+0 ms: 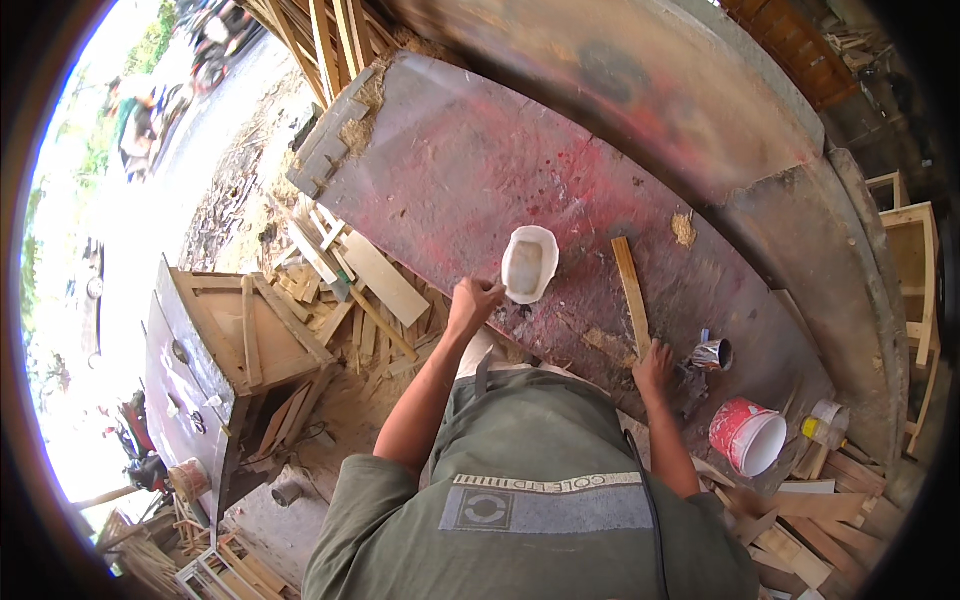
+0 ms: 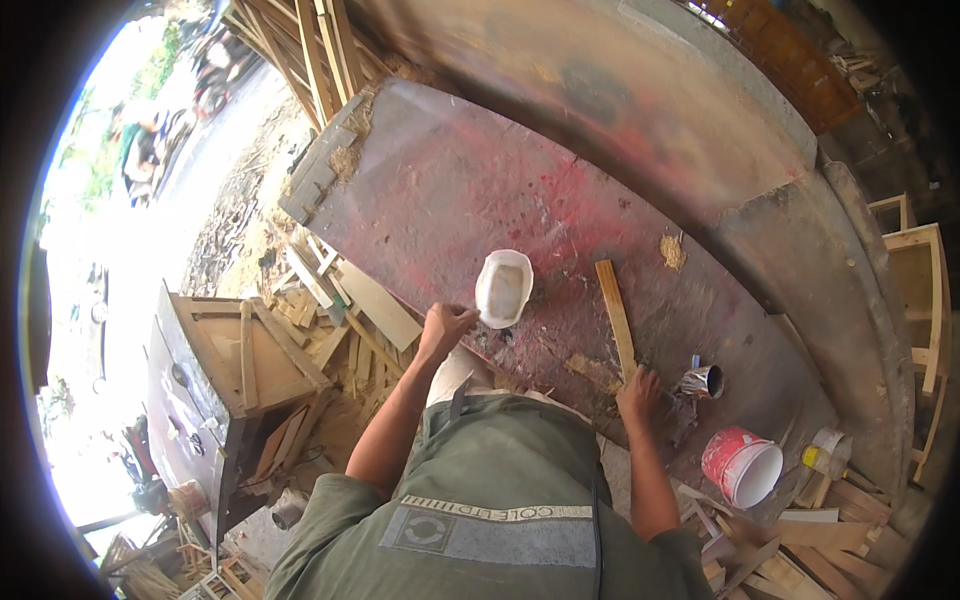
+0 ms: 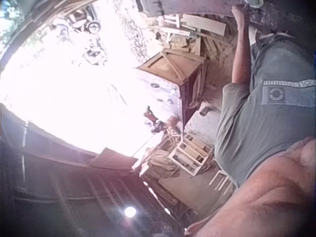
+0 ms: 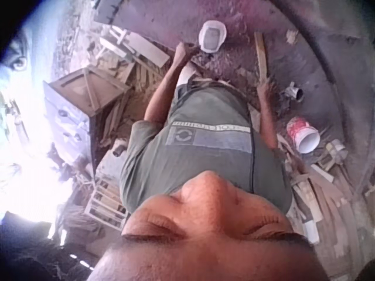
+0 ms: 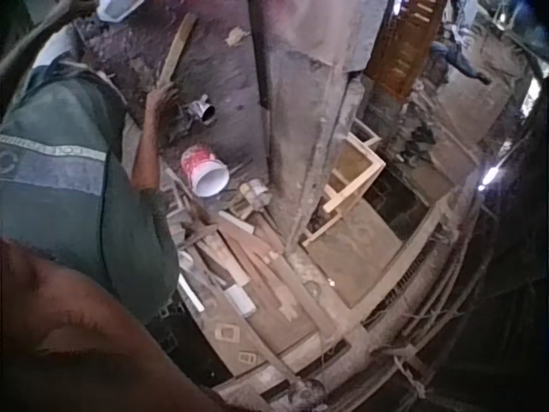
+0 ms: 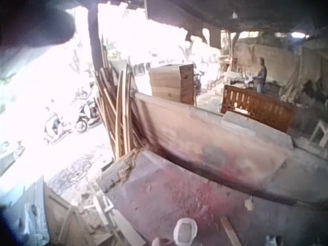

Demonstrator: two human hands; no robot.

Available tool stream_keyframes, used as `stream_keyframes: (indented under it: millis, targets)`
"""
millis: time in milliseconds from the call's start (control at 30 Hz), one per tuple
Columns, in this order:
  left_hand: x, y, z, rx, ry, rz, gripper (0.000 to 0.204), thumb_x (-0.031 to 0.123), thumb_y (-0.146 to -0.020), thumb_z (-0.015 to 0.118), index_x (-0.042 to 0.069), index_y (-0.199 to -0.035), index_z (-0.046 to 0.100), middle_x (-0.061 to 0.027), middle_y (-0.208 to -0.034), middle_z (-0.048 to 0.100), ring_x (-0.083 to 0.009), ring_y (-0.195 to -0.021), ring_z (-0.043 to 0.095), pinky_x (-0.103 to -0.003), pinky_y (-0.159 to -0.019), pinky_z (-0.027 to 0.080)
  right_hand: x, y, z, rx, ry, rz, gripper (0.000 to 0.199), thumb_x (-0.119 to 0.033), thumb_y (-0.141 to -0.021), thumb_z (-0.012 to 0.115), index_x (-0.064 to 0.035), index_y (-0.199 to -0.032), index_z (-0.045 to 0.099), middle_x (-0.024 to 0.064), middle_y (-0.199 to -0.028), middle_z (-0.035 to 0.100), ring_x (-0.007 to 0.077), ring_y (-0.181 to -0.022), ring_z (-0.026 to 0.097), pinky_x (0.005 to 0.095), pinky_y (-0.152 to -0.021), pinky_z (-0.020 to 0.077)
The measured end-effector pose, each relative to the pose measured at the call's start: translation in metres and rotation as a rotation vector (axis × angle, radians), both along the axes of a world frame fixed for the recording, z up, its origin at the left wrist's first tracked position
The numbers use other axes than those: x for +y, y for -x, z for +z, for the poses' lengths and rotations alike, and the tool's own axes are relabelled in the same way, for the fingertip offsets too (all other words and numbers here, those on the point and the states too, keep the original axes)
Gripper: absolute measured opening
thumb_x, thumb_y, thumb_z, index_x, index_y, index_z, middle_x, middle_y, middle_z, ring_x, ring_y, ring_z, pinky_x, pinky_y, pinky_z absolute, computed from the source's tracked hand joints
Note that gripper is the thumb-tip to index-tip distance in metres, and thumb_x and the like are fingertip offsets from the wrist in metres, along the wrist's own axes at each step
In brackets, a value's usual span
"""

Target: The person stirs a substance in a plastic container with a stick, then stirs a separate bucket of yellow liquid with a brush, and finally wipes the first container with a cloth.

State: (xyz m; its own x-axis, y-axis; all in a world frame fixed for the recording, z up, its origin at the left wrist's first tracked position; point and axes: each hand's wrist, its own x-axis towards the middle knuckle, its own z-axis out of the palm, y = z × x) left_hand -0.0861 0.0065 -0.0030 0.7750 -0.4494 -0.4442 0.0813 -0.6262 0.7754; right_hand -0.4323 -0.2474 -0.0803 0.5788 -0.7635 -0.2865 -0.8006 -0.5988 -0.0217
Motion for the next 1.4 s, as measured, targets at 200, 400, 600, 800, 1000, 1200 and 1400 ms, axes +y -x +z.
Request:
stream_keyframes:
  millis: [200,400,600,800,1000,1200,1400]
  targets:
    - [-0.006,0.005,0.053,0.025,-0.107,-0.019,0.045,0.039,-0.087,0.074,-0.006,-0.081,0.076,-0.0143,-0.061,0.067,-0.0156,-0.056,0.063,-0.034,-0.058,0.052,0.001,0.000,0.009,-0.048,-0.024,0.022,0.048,-0.018,-0.079,0.074,-0.0022,-0.118,0.051,0.0201,-0.115,0.052,0.0394,-0.111,0.056,0.0486,-0.092,0.0489]
    - [-0.038,-0.065,0.046,-0.682,0.109,-0.225,0.026,0.027,-0.089,0.072,0.001,-0.092,0.075,-0.0152,-0.084,0.069,-0.0272,-0.072,0.069,-0.039,-0.067,0.053,-0.006,-0.007,0.010,-0.065,-0.079,0.018,0.054,-0.016,-0.076,0.075,-0.0038,-0.121,0.048,0.0240,-0.116,0.052,0.0433,-0.112,0.054,0.0515,-0.092,0.0486]
    - [-0.099,-0.098,0.014,-0.682,0.039,-0.717,0.021,0.024,-0.086,0.071,0.006,-0.097,0.074,-0.0139,-0.097,0.069,-0.0329,-0.088,0.067,-0.042,-0.079,0.055,-0.016,0.000,0.014,-0.323,-0.146,-0.003,0.063,-0.011,-0.076,0.070,-0.0033,-0.134,0.047,0.0223,-0.116,0.053,0.0440,-0.112,0.054,0.0496,-0.095,0.0476]
    - [-0.100,-0.108,-0.024,-0.649,0.030,-0.664,0.016,0.017,-0.080,0.065,0.004,-0.084,0.072,-0.0201,-0.085,0.069,-0.0394,-0.081,0.068,-0.046,-0.074,0.056,-0.008,0.002,0.094,-0.845,-0.510,-0.055,0.074,-0.001,-0.078,0.068,-0.0062,-0.148,0.046,0.0191,-0.119,0.057,0.0346,-0.113,0.058,0.0418,-0.099,0.0457]
    - [-0.069,-0.086,0.004,-0.498,-0.105,-0.421,0.016,0.017,-0.077,0.069,0.001,-0.080,0.073,-0.0191,-0.077,0.070,-0.0349,-0.071,0.069,-0.041,-0.069,0.056,0.022,-0.020,0.246,-0.625,-0.715,0.060,0.070,-0.008,-0.078,0.071,-0.0090,-0.145,0.052,0.0133,-0.101,0.054,0.0278,-0.095,0.058,0.0374,-0.089,0.0477]
    - [-0.046,-0.079,0.005,-0.382,0.040,-0.312,0.018,0.016,-0.078,0.074,0.000,-0.086,0.075,-0.0203,-0.076,0.069,-0.0317,-0.069,0.070,-0.039,-0.068,0.055,0.041,-0.049,0.325,-0.289,-0.760,0.403,0.058,-0.019,-0.087,0.069,-0.0107,-0.143,0.055,0.0178,-0.093,0.056,0.0366,-0.081,0.061,0.0426,-0.077,0.0506]
    - [-0.048,-0.077,0.007,-0.359,0.124,-0.307,0.018,0.015,-0.074,0.073,-0.001,-0.083,0.074,-0.0229,-0.074,0.067,-0.0365,-0.069,0.069,-0.042,-0.066,0.055,0.050,-0.118,0.312,0.002,-0.716,0.583,0.055,-0.024,-0.088,0.068,-0.0072,-0.139,0.055,0.0262,-0.097,0.060,0.0428,-0.089,0.064,0.0461,-0.081,0.0525]
